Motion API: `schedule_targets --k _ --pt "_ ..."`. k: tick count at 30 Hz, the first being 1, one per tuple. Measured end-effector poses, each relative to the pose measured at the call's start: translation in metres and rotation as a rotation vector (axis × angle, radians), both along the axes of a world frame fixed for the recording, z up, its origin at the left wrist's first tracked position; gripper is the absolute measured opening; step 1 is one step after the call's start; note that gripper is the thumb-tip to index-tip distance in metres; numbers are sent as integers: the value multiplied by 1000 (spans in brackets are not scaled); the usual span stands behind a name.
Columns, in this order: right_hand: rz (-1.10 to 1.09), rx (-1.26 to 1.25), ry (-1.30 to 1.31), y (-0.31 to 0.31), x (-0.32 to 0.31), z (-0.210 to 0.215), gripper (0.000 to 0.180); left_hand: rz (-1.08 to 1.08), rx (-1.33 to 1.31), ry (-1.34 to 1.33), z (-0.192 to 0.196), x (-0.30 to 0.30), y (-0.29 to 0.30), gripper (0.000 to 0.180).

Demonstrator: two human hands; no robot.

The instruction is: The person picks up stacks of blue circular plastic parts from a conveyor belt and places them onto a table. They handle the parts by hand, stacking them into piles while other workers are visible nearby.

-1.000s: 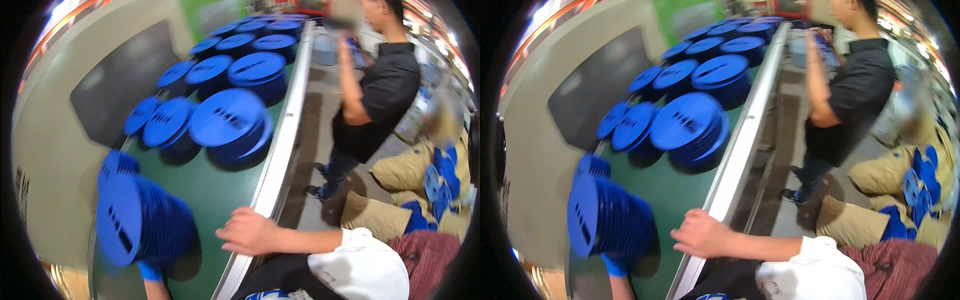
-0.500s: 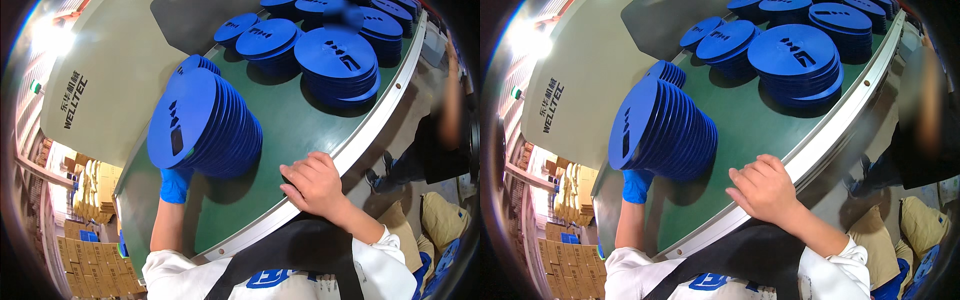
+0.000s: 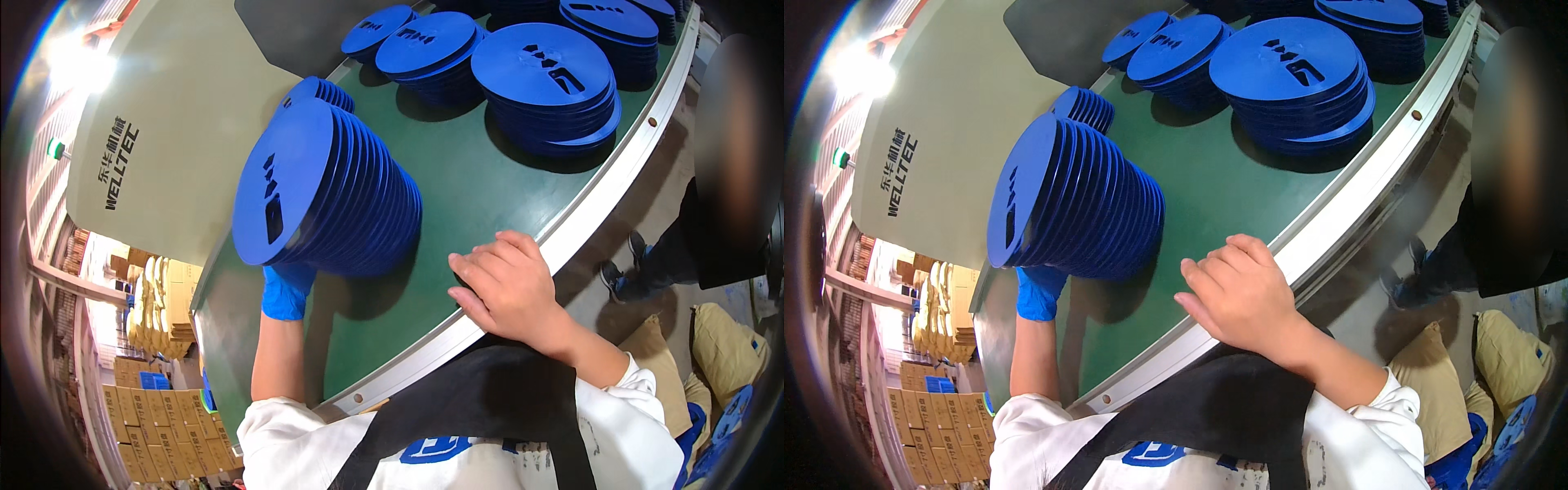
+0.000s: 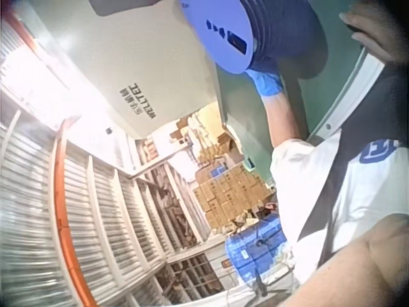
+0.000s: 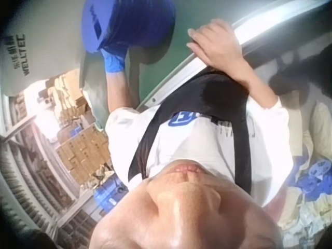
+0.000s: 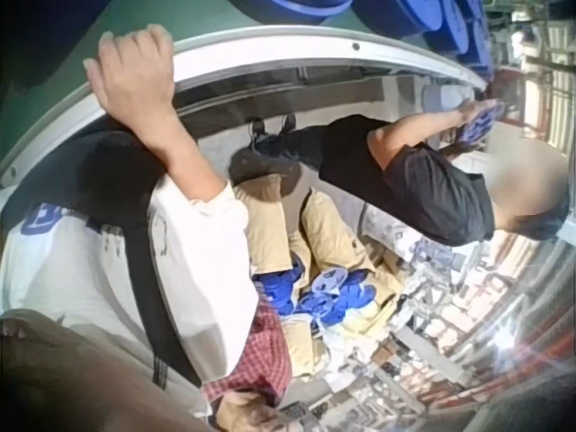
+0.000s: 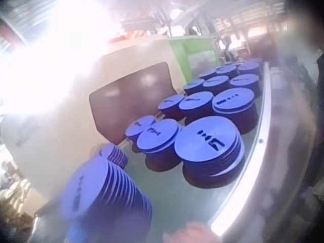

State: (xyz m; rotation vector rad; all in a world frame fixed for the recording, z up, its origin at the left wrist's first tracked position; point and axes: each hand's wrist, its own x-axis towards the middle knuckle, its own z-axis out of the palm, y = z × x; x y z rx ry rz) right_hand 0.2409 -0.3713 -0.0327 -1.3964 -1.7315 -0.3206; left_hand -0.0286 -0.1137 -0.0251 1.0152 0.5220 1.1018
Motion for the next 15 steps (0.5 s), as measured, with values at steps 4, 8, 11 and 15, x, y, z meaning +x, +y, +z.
schedule_targets --k 4,8,11,15 --pt "31 -57 31 0 1 9 36 -298 196 -23 -1 -16 18 45" --pt "179 -265 378 0 2 38 45 3 3 119 15 15 -9 51" --pt "265 -425 504 24 10 49 53 -396 202 -105 -9 -18 22 51" --pt "346 -819 1161 77 34 55 56 -31 116 41 -12 4 -7 50"
